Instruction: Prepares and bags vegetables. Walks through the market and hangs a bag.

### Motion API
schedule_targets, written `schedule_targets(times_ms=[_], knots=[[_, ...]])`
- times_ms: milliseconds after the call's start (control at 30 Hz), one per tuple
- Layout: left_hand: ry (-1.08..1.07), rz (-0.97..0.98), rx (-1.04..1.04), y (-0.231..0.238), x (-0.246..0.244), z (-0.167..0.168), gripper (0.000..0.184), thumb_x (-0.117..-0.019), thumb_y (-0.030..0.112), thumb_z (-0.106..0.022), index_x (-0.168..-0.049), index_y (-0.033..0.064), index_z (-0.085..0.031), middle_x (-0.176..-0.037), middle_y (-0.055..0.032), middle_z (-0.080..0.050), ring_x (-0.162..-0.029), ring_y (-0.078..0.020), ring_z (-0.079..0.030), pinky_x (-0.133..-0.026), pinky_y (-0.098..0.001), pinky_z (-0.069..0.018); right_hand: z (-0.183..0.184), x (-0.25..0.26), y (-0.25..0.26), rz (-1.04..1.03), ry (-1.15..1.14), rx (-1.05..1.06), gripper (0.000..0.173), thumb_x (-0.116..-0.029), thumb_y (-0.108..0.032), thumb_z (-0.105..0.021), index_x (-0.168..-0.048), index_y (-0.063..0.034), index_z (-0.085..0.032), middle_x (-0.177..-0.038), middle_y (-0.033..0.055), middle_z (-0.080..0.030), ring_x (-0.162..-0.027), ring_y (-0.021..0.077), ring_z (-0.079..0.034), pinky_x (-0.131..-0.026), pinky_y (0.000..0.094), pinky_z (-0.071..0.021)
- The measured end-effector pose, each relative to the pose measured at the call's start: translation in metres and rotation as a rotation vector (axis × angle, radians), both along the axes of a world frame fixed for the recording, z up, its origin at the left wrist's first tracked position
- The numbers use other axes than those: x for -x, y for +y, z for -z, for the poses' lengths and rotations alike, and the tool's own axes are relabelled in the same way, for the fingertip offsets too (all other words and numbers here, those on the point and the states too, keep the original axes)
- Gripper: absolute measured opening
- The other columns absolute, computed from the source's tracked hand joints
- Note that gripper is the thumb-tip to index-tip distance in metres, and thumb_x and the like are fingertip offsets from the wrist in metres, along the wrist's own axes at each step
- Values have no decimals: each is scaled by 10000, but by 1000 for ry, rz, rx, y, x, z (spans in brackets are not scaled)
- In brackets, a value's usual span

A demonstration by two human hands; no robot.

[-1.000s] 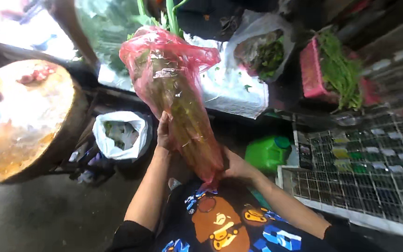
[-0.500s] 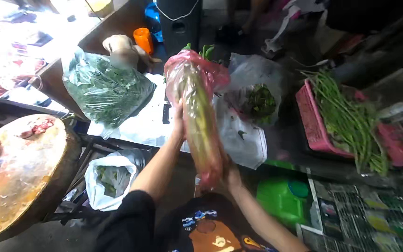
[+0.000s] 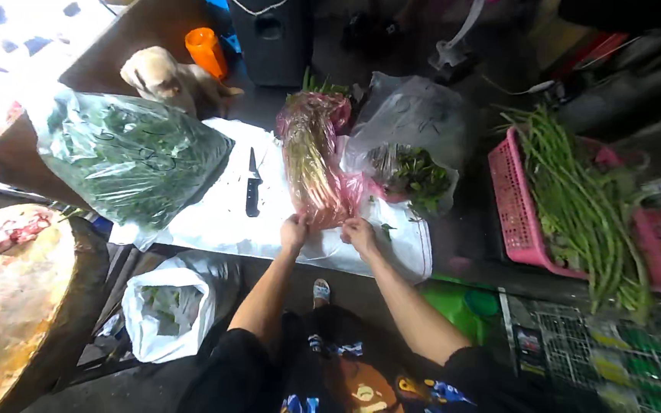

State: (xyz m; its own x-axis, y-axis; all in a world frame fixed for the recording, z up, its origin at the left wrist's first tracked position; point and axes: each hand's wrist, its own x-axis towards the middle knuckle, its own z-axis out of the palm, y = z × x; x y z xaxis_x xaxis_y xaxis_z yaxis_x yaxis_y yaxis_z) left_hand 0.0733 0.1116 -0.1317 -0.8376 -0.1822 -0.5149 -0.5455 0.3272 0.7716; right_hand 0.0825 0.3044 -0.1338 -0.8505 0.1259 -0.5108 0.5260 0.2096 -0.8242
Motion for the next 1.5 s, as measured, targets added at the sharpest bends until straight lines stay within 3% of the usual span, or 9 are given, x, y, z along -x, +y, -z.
schedule_targets(times_ms=[100,267,633,767,867,967,1333,1433,1500], knots=[[26,19,36,-20,-3,13,376,-1089,330,-482,-1161,17,-676,-976,-159,-724,-876,-283,-707,-852,-505,-566,-2,4,-11,101,-101,51,562,-1078,-314,-548,-1478,41,-376,-1168,262,-641,-823,276,-729,-749,396,-627],[50,54,-15,-48,-22,23,374,-1094,335,-482,-1087,9,-667,-866,-136,-682,-735,-240,-652,-736,-458,-553,8,19,-8,70,-218,9,541,-1078,-419,-520,-1441,-25,-450,-1095,210,-673,-775,248,-707,-705,384,-603],[360,275,-92,-104,49,-99,404,-1110,343,-426,-1107,30,-681,-814,-60,-671,-674,-158,-627,-677,-382,-559,-80,24,-31,107,286,-34,380,-1088,-362,-498,-1166,-16,-634,-840,46,-620,-687,112,-594,-697,320,-555],[454,357,-32,-120,-40,-112,388,-1116,334,-397,-1194,63,-663,-820,-67,-671,-674,-170,-642,-668,-396,-581,-95,-69,-49,17,480,-285,355,-1077,-317,-477,-1029,-3,-635,-805,101,-631,-703,200,-624,-695,428,-564],[181,487,93,-128,-151,-40,369,-1091,296,-458,-1187,29,-694,-952,-124,-738,-883,-248,-726,-880,-499,-585,-26,-164,-60,-134,95,-297,356,-1080,-253,-475,-1096,57,-649,-890,156,-679,-809,237,-678,-813,436,-576],[-30,439,87,-140,-222,7,358,-1098,302,-457,-1176,42,-691,-904,-84,-747,-831,-222,-727,-853,-481,-586,12,-213,-66,-185,-133,-241,359,-1091,-256,-475,-1136,58,-645,-912,163,-701,-853,255,-695,-874,447,-567],[750,252,-109,-129,-188,-180,332,-1119,293,-408,-1148,78,-659,-885,6,-724,-757,-85,-698,-751,-312,-613,-155,-186,-23,99,847,64,237,-1075,-238,-458,-963,-113,-625,-729,-60,-620,-638,68,-605,-644,285,-568],[809,335,-10,-107,-268,-148,283,-1058,150,-469,-1005,-7,-698,-885,-56,-740,-809,-140,-724,-792,-375,-629,-122,-291,-10,-60,808,-243,339,-1056,-284,-485,-910,-8,-618,-729,30,-670,-621,110,-654,-601,319,-595],[384,610,235,-101,-336,-83,246,-1029,171,-545,-1036,23,-741,-933,-113,-744,-889,-233,-726,-865,-468,-589,-54,-359,-4,-196,332,-294,294,-1014,-165,-516,-994,85,-669,-789,143,-684,-700,221,-678,-706,421,-587]])
